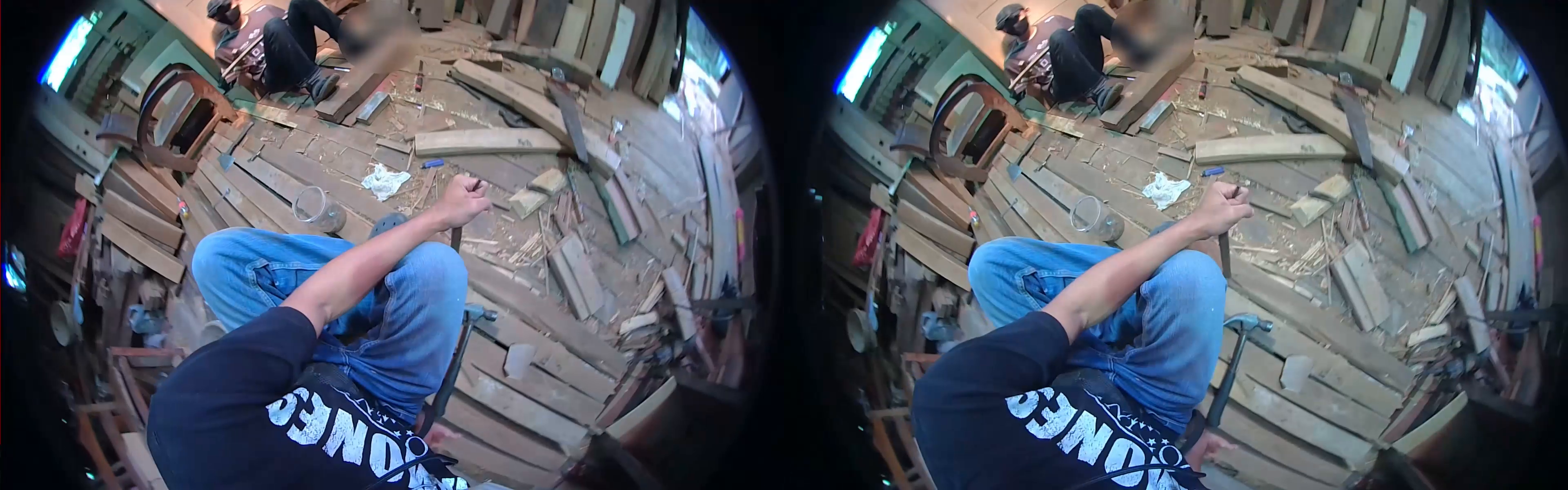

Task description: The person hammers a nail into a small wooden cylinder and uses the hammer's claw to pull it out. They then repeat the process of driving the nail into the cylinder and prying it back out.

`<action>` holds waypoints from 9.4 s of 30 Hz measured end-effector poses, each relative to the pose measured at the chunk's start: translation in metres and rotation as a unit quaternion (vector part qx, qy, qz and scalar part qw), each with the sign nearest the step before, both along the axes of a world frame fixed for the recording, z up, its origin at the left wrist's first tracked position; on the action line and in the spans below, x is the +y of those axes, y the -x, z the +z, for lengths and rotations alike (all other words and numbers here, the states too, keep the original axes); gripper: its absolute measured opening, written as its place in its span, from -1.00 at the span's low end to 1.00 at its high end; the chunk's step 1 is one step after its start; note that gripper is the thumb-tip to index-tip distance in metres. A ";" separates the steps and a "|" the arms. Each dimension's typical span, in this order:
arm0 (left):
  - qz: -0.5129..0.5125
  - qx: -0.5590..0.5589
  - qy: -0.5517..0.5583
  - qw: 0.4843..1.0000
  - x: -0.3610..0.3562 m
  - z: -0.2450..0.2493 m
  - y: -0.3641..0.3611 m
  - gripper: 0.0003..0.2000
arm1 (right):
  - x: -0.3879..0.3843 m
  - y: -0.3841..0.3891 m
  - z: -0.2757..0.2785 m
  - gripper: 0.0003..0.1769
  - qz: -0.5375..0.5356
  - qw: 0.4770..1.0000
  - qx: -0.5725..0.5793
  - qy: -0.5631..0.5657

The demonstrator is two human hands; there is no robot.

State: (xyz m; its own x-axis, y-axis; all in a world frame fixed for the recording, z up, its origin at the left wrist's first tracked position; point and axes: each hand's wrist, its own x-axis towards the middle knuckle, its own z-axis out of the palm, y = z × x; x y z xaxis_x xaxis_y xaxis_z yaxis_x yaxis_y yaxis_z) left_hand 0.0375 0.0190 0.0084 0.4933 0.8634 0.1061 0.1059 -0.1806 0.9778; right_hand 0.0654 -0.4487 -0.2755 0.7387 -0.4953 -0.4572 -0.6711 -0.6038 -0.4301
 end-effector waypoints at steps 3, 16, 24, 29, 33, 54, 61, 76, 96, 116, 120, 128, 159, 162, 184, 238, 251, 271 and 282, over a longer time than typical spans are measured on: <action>-0.001 -0.033 0.059 0.998 0.005 0.007 0.015 -0.59 | 0.015 -0.017 0.003 -0.31 0.067 0.994 -0.005 -0.080; 0.011 -0.031 -0.074 0.997 0.001 -0.010 0.020 -0.64 | 0.072 -0.078 0.035 -0.32 0.299 0.907 -0.006 -0.297; 0.058 -0.072 -0.061 0.994 -0.012 -0.011 0.030 -0.61 | 0.079 -0.091 0.050 -0.32 0.348 0.874 0.010 -0.339; 0.150 -0.094 -0.060 0.982 -0.011 -0.007 0.046 -0.57 | 0.076 -0.099 0.059 -0.33 0.376 0.855 0.017 -0.357; 0.120 -0.106 -0.046 0.986 -0.004 -0.010 0.046 -0.58 | 0.071 -0.099 0.070 -0.33 0.388 0.845 0.027 -0.366; 0.100 -0.143 -0.042 0.984 -0.011 -0.030 0.080 -0.58 | 0.166 -0.069 0.174 -0.53 0.847 0.482 -0.185 -0.130; 0.121 -0.096 -0.037 0.987 -0.009 -0.038 0.099 -0.60 | 0.250 -0.008 0.146 -0.61 0.883 0.277 -0.274 -0.261; 0.069 -0.122 -0.046 0.989 -0.019 -0.021 0.088 -0.59 | 0.240 -0.052 0.114 -0.64 0.903 0.256 -0.281 -0.201; 0.051 -0.021 -0.060 0.997 0.013 -0.036 0.076 -0.72 | 0.229 -0.090 0.146 -0.69 0.804 0.393 -0.313 -0.318; 0.062 -0.094 -0.014 0.994 0.005 -0.017 0.072 -0.71 | 0.212 -0.106 0.156 -0.81 0.469 0.604 -0.404 -0.502; 0.090 -0.092 -0.017 0.992 0.004 -0.020 0.073 -0.69 | 0.226 -0.087 0.165 -0.78 0.510 0.587 -0.431 -0.457; 0.157 -0.106 -0.001 0.982 -0.004 -0.024 0.072 -0.69 | 0.248 -0.066 0.165 -0.79 0.503 0.612 -0.328 -0.515; 0.154 -0.254 0.136 0.945 0.021 -0.068 0.116 -0.62 | 0.506 -0.072 0.310 -0.72 0.880 0.447 -0.162 -0.015; 0.127 -0.301 0.135 0.936 0.013 -0.055 0.120 -0.62 | 0.543 -0.068 0.288 -0.65 0.896 0.368 -0.178 0.172; 0.142 -0.225 0.065 0.962 0.018 -0.071 0.128 -0.56 | 0.590 0.005 0.174 -0.57 0.957 0.286 -0.010 -0.044; 0.204 -0.344 0.069 0.914 0.037 0.023 0.203 -0.57 | 0.510 0.155 0.194 -0.39 0.669 0.390 -0.004 -0.633; 0.211 -0.412 0.090 0.882 0.037 0.003 0.195 -0.48 | 0.506 0.153 0.174 -0.33 0.653 0.382 0.125 -0.642; 0.180 -0.409 0.069 0.892 0.050 -0.022 0.210 -0.52 | 0.497 0.171 0.224 -0.37 0.518 0.468 0.166 -0.696; 0.243 -0.263 -0.006 0.933 0.035 0.003 0.204 -0.61 | 0.499 0.169 0.228 -0.36 0.559 0.475 0.134 -0.667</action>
State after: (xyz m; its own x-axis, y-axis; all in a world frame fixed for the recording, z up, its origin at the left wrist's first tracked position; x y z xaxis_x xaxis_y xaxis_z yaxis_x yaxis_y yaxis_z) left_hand -0.1661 0.0538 0.0116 -0.0802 0.9690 0.2336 -0.3168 -0.2469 0.9158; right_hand -0.1039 0.0500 -0.0474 0.0261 0.9991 0.0344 -0.3907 0.0418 -0.9196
